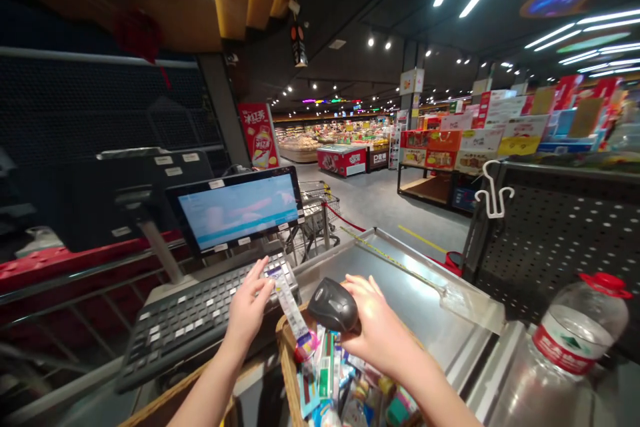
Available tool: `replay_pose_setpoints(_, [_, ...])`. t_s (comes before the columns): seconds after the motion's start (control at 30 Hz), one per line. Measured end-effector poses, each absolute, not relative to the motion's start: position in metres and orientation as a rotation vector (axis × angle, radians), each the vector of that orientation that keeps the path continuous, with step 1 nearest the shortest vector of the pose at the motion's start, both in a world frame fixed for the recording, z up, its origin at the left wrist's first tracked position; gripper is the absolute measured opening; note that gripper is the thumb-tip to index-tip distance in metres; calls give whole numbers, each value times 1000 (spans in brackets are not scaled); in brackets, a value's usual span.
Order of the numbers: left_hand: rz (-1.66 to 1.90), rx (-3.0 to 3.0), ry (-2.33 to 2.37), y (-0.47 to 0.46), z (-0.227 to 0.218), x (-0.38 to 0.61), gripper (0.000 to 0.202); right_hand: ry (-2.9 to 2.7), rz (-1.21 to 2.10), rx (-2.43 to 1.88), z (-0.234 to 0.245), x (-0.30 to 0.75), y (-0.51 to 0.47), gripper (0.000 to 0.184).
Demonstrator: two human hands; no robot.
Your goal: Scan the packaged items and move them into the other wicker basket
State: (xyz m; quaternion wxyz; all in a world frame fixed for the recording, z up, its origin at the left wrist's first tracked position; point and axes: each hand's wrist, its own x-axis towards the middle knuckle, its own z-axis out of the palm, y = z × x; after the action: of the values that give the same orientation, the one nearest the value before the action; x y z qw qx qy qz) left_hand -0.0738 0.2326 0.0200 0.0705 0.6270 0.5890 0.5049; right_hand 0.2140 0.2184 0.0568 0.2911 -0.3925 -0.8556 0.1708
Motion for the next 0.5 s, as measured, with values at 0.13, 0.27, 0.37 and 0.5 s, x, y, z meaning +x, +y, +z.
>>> replay_pose_setpoints(0.13, [1699,1844,1886,212,44,-105,36,-2362,467,-1000,67,183,208,58])
replay_pose_setpoints(0.27, [1866,1749,1999,191,61,-130,35,-2418,489,-919,77,152,194,61])
replay_pose_setpoints(0.37, [1956,1662,2045,177,67,-144,34,-2441,471,-849,78,133,186,67])
replay_pose_setpoints(0.5, [1967,1631,2124,159,70,-158,34,-2472,459,-791,76,115,179,65])
